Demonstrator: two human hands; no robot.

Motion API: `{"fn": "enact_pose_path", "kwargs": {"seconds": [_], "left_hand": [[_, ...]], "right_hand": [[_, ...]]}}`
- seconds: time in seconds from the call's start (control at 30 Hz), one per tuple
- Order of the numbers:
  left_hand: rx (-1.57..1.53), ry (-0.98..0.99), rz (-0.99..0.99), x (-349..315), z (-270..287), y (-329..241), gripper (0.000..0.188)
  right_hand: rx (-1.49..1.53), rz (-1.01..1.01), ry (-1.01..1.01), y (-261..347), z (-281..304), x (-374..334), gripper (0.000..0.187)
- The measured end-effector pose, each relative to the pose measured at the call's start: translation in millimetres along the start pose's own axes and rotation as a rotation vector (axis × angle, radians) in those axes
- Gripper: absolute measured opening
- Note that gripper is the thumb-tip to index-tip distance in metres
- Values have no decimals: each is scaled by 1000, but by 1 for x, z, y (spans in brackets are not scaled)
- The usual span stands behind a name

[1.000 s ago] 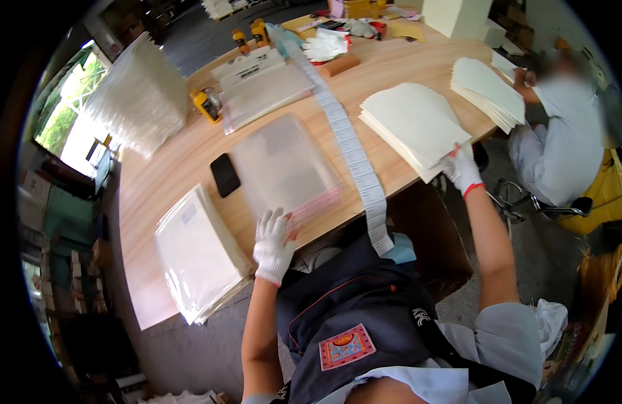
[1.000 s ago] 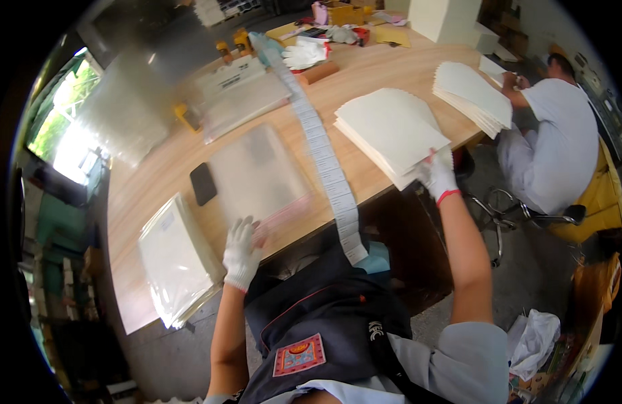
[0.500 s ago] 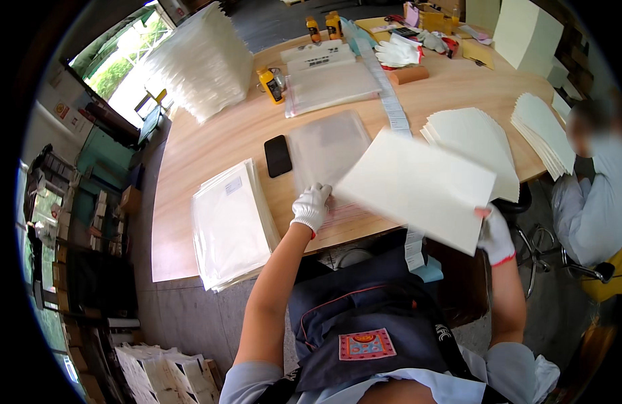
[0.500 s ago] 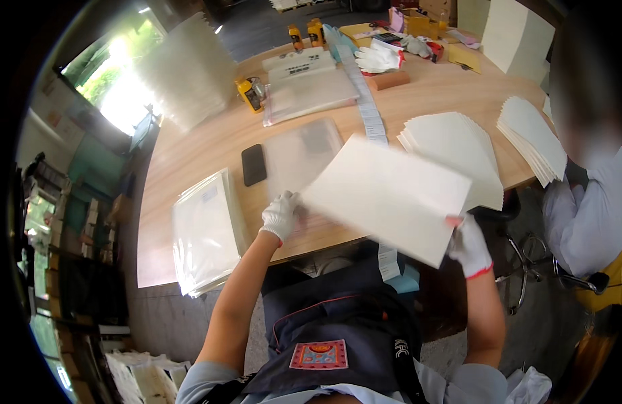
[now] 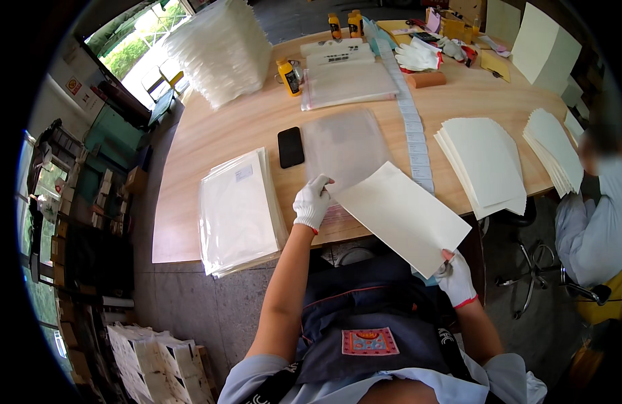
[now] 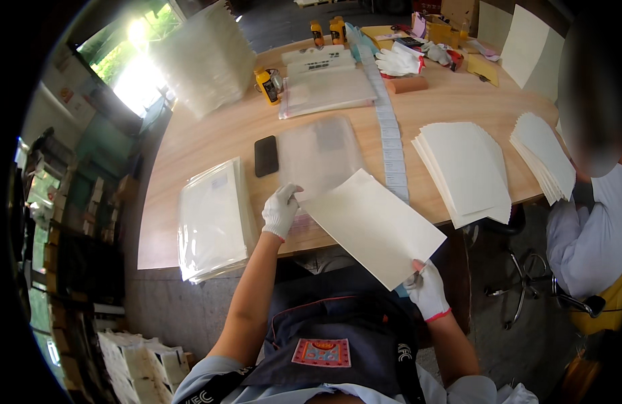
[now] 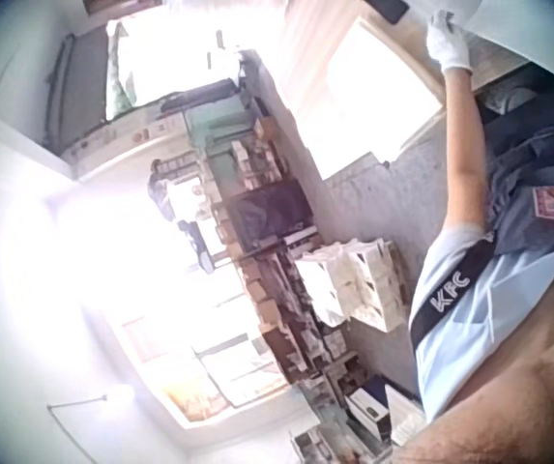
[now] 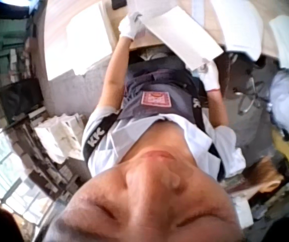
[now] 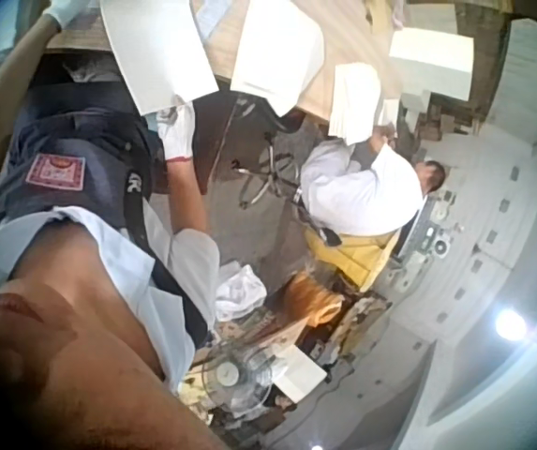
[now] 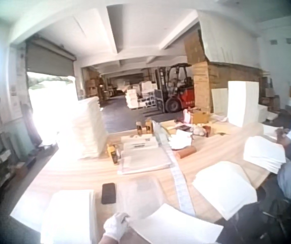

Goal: The person repeatedly picks up white paper sheets, places them into clear plastic sleeves, and seals the sleeves with a strip of labels. The person stacks the sealed packages on the table while continuing the process.

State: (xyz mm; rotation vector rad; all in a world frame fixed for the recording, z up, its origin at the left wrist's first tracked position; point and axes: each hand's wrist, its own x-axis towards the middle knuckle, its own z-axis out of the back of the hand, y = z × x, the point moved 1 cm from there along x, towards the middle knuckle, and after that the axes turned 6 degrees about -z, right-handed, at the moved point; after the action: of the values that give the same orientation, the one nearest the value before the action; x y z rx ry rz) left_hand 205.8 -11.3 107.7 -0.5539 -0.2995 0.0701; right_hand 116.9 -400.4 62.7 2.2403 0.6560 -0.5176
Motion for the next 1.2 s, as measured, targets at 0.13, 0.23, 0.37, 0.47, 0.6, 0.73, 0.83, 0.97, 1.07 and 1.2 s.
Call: {"fn": "enact_pose_path", "kwargs": {"seconds": [0.13,0.23,0.37,0.47,0.6,0.73,0.83,0.97,1.07,1.2], "left_hand": [[-94,-148,-224,-24,-5,-19,35],[-644,-459,-18,-60,-43,-34,57],[-1195,-661,413,-52,-96,-30,63],[-1705,-318,640,-50,-118,-15,35],[-1341,-41,493,-97,-132,-14,20],[-1559,30,600,-179,-130,-29,20],[-1485,168,856,-194,-110,-52,21],[-1519,230,916,-182,-99,-35,26],[-1509,257,929,-183,-76,-22,33],[-1416,124,914,-201,-58,7,28]], "right_hand": [[-14,43,65,-11,-35,-18,12],[-32,57,103,-22,-47,-26,16],[-149,80,110,-23,-70,-38,19],[-221,99,88,-24,-74,-34,20],[-209,46,35,-27,-59,-15,19],[-131,-92,-33,-56,-50,16,23],[182,-147,80,-75,-57,47,35],[275,-178,217,-85,-78,66,47],[-87,-227,237,-86,-78,59,41],[-942,-58,323,-69,-105,39,27]]}}
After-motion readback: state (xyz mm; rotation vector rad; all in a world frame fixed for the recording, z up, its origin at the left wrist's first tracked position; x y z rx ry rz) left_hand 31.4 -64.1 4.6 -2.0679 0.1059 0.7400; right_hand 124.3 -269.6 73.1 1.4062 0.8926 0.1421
